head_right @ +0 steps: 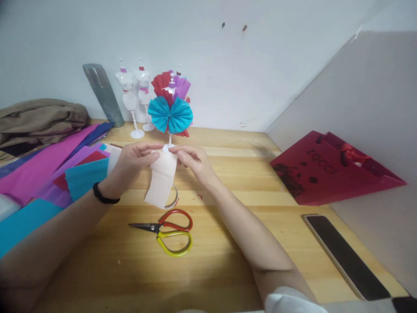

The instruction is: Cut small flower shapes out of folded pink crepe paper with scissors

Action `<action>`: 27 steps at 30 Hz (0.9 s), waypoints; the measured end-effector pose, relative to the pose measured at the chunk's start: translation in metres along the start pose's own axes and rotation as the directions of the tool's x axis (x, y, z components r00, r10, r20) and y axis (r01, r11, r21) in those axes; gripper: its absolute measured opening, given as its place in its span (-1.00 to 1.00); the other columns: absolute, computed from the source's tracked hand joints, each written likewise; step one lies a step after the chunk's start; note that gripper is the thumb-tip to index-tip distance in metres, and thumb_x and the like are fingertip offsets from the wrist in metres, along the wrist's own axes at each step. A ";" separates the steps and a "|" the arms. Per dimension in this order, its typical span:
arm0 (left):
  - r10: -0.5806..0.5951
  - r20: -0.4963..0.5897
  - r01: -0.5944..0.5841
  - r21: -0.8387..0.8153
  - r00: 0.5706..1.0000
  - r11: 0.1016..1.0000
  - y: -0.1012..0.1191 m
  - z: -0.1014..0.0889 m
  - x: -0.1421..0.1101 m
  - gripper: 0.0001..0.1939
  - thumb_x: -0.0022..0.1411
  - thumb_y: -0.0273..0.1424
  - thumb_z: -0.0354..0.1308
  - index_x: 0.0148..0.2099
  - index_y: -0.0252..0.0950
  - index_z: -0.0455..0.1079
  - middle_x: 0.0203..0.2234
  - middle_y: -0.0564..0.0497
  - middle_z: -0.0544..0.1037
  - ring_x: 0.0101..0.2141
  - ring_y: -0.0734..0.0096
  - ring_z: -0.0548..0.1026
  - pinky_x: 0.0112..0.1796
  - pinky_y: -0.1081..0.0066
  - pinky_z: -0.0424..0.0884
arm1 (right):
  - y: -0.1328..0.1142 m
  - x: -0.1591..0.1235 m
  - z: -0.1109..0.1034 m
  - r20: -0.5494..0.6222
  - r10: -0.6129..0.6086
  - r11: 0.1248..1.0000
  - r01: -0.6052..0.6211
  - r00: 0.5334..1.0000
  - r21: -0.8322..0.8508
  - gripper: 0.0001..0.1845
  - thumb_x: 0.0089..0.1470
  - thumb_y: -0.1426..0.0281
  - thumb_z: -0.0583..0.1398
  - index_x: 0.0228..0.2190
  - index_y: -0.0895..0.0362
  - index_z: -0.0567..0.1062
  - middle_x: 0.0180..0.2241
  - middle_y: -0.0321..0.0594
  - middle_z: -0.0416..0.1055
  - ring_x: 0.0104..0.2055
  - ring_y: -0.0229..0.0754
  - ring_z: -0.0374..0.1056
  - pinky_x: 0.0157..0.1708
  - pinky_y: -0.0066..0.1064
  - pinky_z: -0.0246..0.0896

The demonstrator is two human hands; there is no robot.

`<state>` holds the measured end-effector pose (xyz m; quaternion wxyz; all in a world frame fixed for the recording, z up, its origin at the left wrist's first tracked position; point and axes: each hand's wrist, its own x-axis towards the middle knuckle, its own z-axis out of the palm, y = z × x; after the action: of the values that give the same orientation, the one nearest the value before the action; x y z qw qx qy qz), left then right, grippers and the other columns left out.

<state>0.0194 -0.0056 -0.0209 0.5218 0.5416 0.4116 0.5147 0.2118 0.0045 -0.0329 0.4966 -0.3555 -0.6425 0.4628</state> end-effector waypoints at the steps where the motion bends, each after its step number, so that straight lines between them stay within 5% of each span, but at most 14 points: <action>1: 0.004 -0.010 -0.004 0.016 1.000 1.000 0.000 0.000 0.000 -0.65 -0.02 -0.36 0.35 -0.14 -0.39 0.57 -0.38 -0.07 0.67 -0.39 0.36 0.57 -0.33 0.40 0.43 | 0.000 0.000 0.003 0.009 0.018 1.000 -0.018 1.000 0.011 -0.65 -0.06 0.09 0.32 -0.36 0.10 0.66 -0.41 -0.22 0.56 -0.43 -0.24 0.34 -0.44 -0.40 0.21; 7: 0.023 -0.011 -0.022 0.007 1.000 1.000 -0.002 0.004 -0.001 -0.63 0.00 -0.30 0.34 -0.15 -0.40 0.56 -0.41 -0.06 0.66 -0.41 0.33 0.57 -0.36 0.40 0.45 | -0.001 -0.001 0.018 -0.077 0.125 0.991 -0.121 0.989 0.059 -0.69 -0.19 0.14 0.38 -0.56 0.13 0.53 -0.62 -0.33 0.40 -0.55 -0.30 0.22 -0.49 -0.43 0.17; 15: -0.122 0.095 0.126 -0.040 0.988 0.991 -0.007 0.006 -0.001 -0.60 -0.02 -0.19 0.36 -0.19 -0.37 0.55 -0.43 -0.05 0.65 -0.48 0.32 0.55 -0.48 0.41 0.43 | -0.005 0.000 0.014 -0.131 0.115 0.993 -0.111 0.985 0.036 -0.72 -0.16 0.18 0.34 -0.59 0.13 0.50 -0.68 -0.37 0.32 -0.61 -0.34 0.13 -0.54 -0.43 0.11; 27: 0.101 0.075 -0.121 0.358 0.992 0.926 -0.013 0.000 0.001 -0.84 0.10 -0.31 0.20 -0.44 -0.29 0.48 -0.63 0.09 0.47 -0.54 0.42 0.38 -0.53 0.46 0.18 | 0.001 0.001 0.014 -0.074 0.132 0.991 -0.130 0.989 0.028 -0.70 -0.21 0.16 0.37 -0.52 0.14 0.52 -0.60 -0.33 0.38 -0.56 -0.32 0.18 -0.52 -0.44 0.10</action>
<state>0.0210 -0.0035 -0.0333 0.3942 0.6647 0.4535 0.4439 0.1976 0.0024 -0.0344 0.4934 -0.4085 -0.5931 0.4878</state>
